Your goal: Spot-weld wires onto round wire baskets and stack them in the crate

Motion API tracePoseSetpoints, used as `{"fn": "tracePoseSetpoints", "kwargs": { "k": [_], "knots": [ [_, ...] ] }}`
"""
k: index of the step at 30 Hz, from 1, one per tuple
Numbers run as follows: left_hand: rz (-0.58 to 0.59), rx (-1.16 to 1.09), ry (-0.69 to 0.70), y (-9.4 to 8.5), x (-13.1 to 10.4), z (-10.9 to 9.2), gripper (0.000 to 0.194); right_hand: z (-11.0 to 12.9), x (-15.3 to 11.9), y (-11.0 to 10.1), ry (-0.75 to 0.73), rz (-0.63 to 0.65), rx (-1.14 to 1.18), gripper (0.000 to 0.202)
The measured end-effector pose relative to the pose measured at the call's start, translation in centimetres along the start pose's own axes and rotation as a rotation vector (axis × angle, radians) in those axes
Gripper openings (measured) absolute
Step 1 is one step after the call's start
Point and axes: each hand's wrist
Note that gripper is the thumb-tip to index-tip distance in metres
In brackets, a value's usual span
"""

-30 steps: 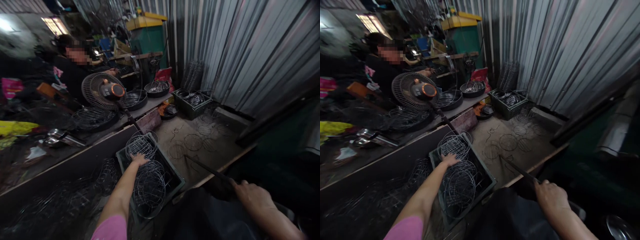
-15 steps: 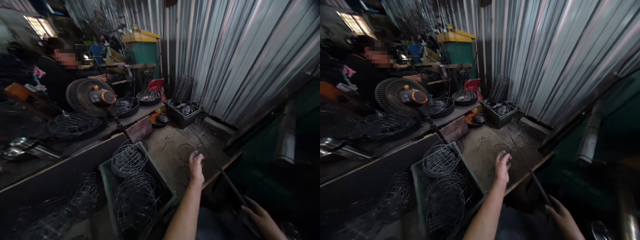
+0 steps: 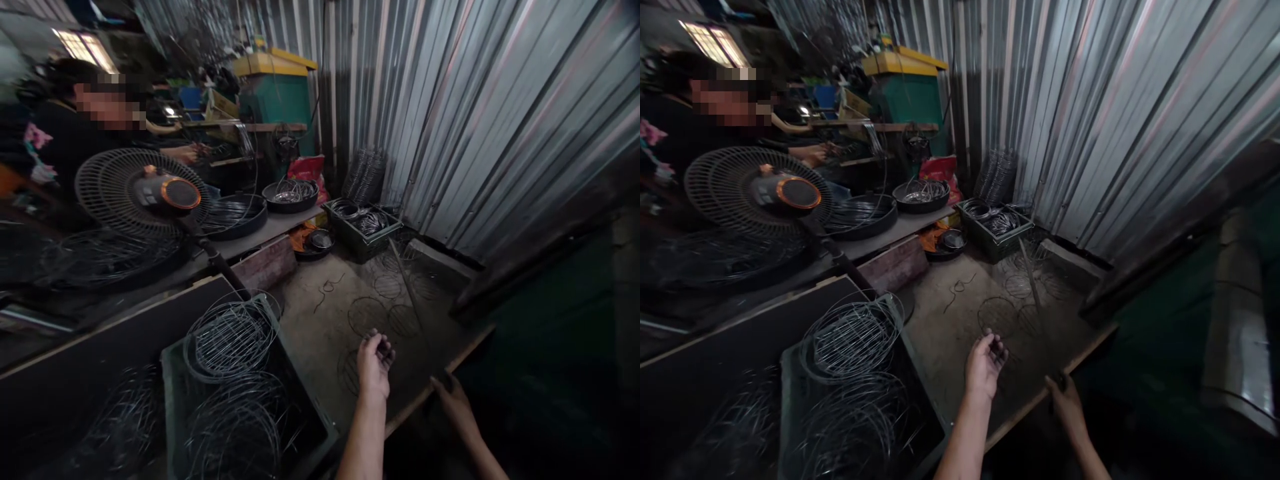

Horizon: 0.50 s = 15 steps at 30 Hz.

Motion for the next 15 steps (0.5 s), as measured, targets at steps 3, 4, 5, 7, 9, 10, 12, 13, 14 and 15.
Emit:
{"fn": "tracePoseSetpoints", "kwargs": {
  "k": [3,4,5,7,9,10,12,13,14,15],
  "knots": [
    [-0.017,-0.036,0.003,0.0,0.4,0.1,0.027,2.5,2.6,2.3,0.066,0.030,0.093,0.065],
    [-0.003,-0.040,-0.009,0.0,0.4,0.3,0.028,3.4,3.4,3.1,0.064,0.050,0.119,0.060],
    [0.008,-0.039,-0.030,0.1,0.4,0.5,0.029,4.3,4.2,3.9,0.047,0.061,0.141,0.053],
    [0.012,-0.035,-0.068,0.4,0.4,1.0,0.030,6.2,6.0,5.5,-0.004,0.058,0.166,0.041],
    [0.002,-0.034,-0.068,0.6,0.6,1.4,0.031,7.7,7.8,7.1,-0.037,0.045,0.176,0.033],
    [-0.002,-0.033,-0.058,0.7,0.7,1.5,0.032,8.4,8.6,7.8,-0.048,0.041,0.183,0.030],
    [-0.004,-0.032,-0.038,0.9,0.9,1.8,0.035,9.3,10.1,8.9,-0.072,0.038,0.204,0.028],
    [-0.003,-0.032,-0.033,0.9,0.9,1.9,0.035,9.6,10.7,9.2,-0.082,0.034,0.219,0.029],
    [-0.001,-0.032,-0.031,1.0,1.0,2.0,0.036,9.7,11.1,9.4,-0.093,0.028,0.235,0.029],
    [-0.001,-0.031,-0.035,1.0,1.1,2.1,0.036,9.9,11.5,9.5,-0.104,0.024,0.253,0.030]
  ]
}}
Point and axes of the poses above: each hand's wrist, its own x-axis towards the middle knuckle, its own y-axis out of the palm, z = x × y, and after that the axes turned 13 degrees about -z, right-handed
